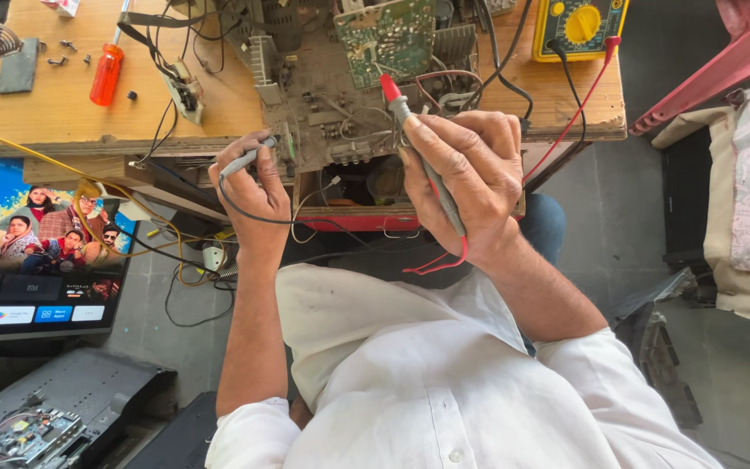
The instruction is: The person holds a small circuit board and uses a yellow-handled screwdriver to probe or adjust components. They then retrieve a small component from a plastic bag and place it on the board. Finally, they use multimeter probes to test points on the circuit board.
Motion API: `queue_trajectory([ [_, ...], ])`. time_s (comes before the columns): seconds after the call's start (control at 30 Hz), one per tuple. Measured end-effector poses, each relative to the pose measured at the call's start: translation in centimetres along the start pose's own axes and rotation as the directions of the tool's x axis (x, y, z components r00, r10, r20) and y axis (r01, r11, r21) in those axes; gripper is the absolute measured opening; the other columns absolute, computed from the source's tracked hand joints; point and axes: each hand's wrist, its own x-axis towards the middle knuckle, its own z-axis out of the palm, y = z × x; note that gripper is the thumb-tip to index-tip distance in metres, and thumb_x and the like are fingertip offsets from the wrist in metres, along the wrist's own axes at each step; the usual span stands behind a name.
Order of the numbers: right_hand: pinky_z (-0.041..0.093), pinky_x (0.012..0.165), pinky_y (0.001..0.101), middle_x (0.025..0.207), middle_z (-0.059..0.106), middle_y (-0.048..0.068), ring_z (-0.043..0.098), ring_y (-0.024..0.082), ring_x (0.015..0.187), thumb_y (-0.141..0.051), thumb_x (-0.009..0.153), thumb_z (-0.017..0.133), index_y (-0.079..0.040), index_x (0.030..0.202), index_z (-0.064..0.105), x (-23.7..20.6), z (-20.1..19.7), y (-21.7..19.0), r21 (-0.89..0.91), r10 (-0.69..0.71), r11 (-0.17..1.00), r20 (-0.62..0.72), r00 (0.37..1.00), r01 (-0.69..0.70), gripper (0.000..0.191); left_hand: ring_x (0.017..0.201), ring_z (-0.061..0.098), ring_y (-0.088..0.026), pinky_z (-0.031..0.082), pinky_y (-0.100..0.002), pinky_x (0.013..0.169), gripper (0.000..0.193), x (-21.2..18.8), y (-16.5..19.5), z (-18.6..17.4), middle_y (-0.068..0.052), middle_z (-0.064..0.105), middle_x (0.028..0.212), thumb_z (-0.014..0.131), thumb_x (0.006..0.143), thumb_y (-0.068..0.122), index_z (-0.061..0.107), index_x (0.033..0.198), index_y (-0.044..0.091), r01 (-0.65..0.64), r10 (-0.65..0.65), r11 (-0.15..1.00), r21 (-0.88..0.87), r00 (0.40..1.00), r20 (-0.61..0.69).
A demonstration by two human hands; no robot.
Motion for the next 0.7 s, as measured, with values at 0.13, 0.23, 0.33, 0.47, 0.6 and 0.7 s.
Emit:
queue_trajectory([
  [0.13,0.045,0.091,0.0408,0.116,0.073,0.012,0.064,0.029,0.097,0.003,0.092,0.083,-0.001,0.128,0.068,-0.17,0.14,0.17,0.006,-0.004,1.000,-0.002,1.000,0.004,0.039,0.112,0.056,-0.032,0.043,-0.043,0.101,0.013,-0.07,-0.10,-0.04,-0.010,0.068,0.125,0.059,0.111,0.003,0.051,0.121,0.004,-0.003,0.003,1.000,-0.004,1.000,-0.002],
  [0.23,0.045,0.091,0.0408,0.116,0.073,0.012,0.064,0.029,0.097,0.002,0.093,0.082,-0.001,0.127,0.068,-0.26,0.08,0.23,0.001,0.002,1.000,0.003,1.000,-0.002,0.038,0.111,0.057,-0.030,0.042,-0.044,0.100,0.012,0.00,-0.17,-0.04,-0.010,0.069,0.124,0.059,0.111,0.002,0.051,0.120,0.004,-0.004,0.004,1.000,0.000,1.000,0.002],
  [0.33,0.045,0.091,0.0408,0.115,0.073,0.012,0.064,0.029,0.097,0.002,0.093,0.082,-0.001,0.127,0.069,-0.32,0.01,0.33,0.001,0.002,1.000,0.007,1.000,-0.002,0.037,0.111,0.057,-0.029,0.042,-0.044,0.101,0.012,0.03,-0.24,0.02,-0.009,0.069,0.124,0.058,0.111,0.002,0.051,0.120,0.004,-0.010,0.010,1.000,-0.002,1.000,0.004],
  [0.47,0.045,0.090,0.0404,0.115,0.073,0.012,0.064,0.028,0.097,0.001,0.094,0.082,-0.001,0.127,0.069,-0.33,0.12,0.37,0.008,-0.003,1.000,0.001,1.000,0.003,0.035,0.114,0.054,-0.029,0.043,-0.043,0.102,0.013,-0.07,-0.31,0.17,-0.010,0.068,0.125,0.058,0.111,0.002,0.051,0.122,0.003,-0.004,0.004,1.000,-0.026,1.000,-0.004],
  [0.6,0.045,0.090,0.0408,0.115,0.074,0.012,0.064,0.028,0.096,0.000,0.094,0.082,-0.001,0.126,0.069,-0.31,0.24,0.22,0.013,0.000,1.000,-0.001,1.000,0.000,0.035,0.113,0.053,-0.029,0.043,-0.043,0.101,0.012,-0.19,-0.43,-0.01,-0.010,0.068,0.124,0.058,0.111,0.002,0.051,0.121,0.004,-0.002,0.002,1.000,-0.007,1.000,0.009],
  [0.7,0.045,0.090,0.0406,0.114,0.074,0.012,0.064,0.028,0.097,0.001,0.093,0.082,0.000,0.126,0.069,-0.25,0.24,0.19,0.023,0.014,1.000,-0.003,1.000,-0.014,0.035,0.113,0.053,-0.029,0.043,-0.043,0.100,0.011,-0.19,-0.50,-0.08,-0.010,0.069,0.124,0.058,0.111,0.002,0.051,0.121,0.004,-0.001,0.002,1.000,-0.003,1.000,0.013],
])
